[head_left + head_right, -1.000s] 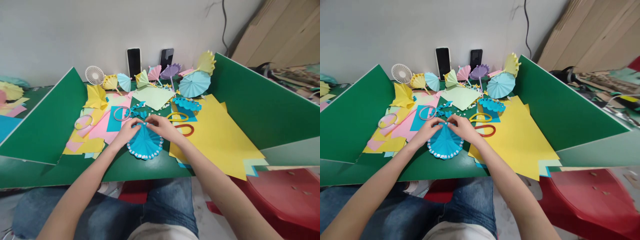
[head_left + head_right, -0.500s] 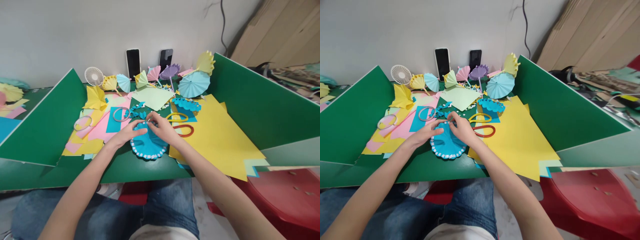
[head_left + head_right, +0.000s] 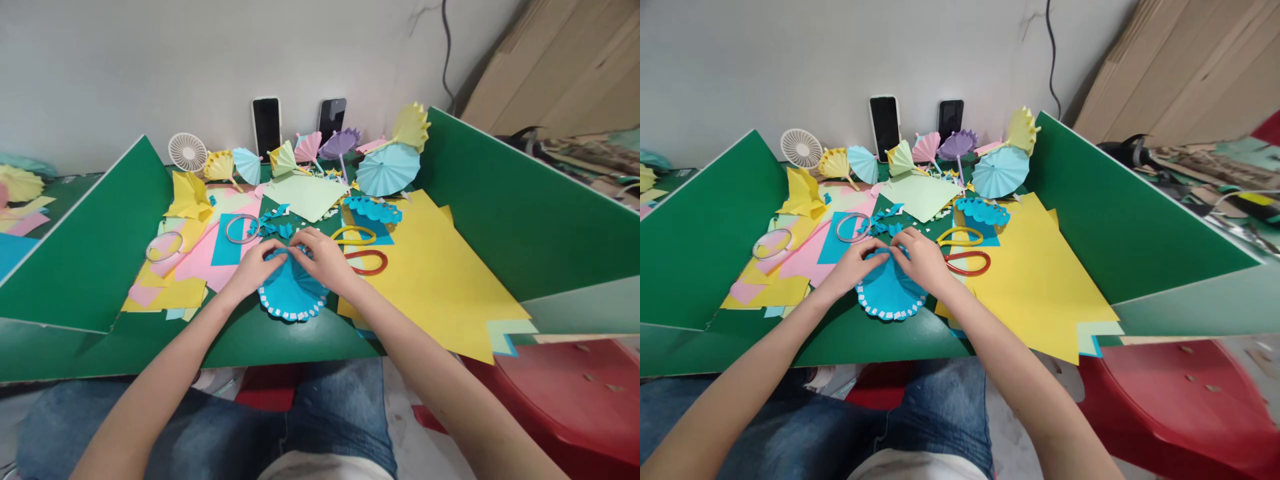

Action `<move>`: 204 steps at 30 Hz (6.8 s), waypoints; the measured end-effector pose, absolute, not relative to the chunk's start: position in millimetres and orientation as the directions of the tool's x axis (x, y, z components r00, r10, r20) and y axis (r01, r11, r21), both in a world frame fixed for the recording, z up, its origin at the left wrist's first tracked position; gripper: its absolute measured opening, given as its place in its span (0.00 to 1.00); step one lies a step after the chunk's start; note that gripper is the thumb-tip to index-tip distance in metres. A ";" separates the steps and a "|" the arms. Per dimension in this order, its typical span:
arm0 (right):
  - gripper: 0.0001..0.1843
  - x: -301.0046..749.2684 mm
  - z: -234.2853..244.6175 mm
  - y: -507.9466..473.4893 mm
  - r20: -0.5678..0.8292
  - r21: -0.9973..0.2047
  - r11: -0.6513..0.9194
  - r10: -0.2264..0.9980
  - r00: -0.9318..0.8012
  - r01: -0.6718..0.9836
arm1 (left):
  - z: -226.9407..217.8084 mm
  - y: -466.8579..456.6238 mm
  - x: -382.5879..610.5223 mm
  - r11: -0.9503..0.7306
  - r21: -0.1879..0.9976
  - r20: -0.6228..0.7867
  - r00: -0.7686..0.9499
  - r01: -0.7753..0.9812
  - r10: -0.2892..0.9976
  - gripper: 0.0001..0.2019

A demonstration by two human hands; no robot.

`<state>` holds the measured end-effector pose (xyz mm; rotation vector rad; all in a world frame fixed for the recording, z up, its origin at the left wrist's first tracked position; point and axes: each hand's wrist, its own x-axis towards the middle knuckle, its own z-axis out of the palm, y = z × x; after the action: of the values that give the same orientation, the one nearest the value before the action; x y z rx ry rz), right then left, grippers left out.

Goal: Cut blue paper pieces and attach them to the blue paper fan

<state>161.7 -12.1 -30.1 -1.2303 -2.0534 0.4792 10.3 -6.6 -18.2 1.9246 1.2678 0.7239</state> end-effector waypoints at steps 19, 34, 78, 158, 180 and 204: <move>0.05 163.9 -27.7 -8.8 0.281 -0.802 0.396 0.911 -0.303 0.447 | -17.3 -6.8 9.4 -0.255 0.801 0.033 0.385 0.542 0.922 0.08; 0.05 167.2 -24.2 -8.2 0.192 -0.897 0.301 0.925 -0.328 0.324 | -17.8 -5.9 8.7 -0.254 0.828 0.028 0.416 0.500 0.909 0.07; 0.06 168.0 -20.8 -10.6 0.177 -0.905 0.284 0.928 -0.328 0.316 | -14.9 -6.9 8.7 -0.271 0.815 0.029 0.431 0.512 0.902 0.06; 0.11 164.7 -22.3 -17.1 0.358 -0.456 0.572 0.819 -0.449 0.681 | -9.3 -7.3 9.8 0.017 0.898 -0.167 0.306 0.439 0.937 0.08; 0.11 162.0 -22.3 -17.5 0.328 -0.469 0.558 0.829 -0.452 0.684 | -8.3 -9.7 10.5 0.139 0.922 -0.246 0.270 0.361 0.931 0.08; 0.11 172.3 -31.3 3.2 0.256 -0.654 0.168 0.967 0.007 0.737 | -18.8 -4.5 9.2 -0.091 0.904 -0.064 0.343 0.417 0.937 0.08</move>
<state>172.3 3.2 -31.3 -1.6206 -1.7807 0.4387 9.2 -4.5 -18.8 1.6804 1.2259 0.7041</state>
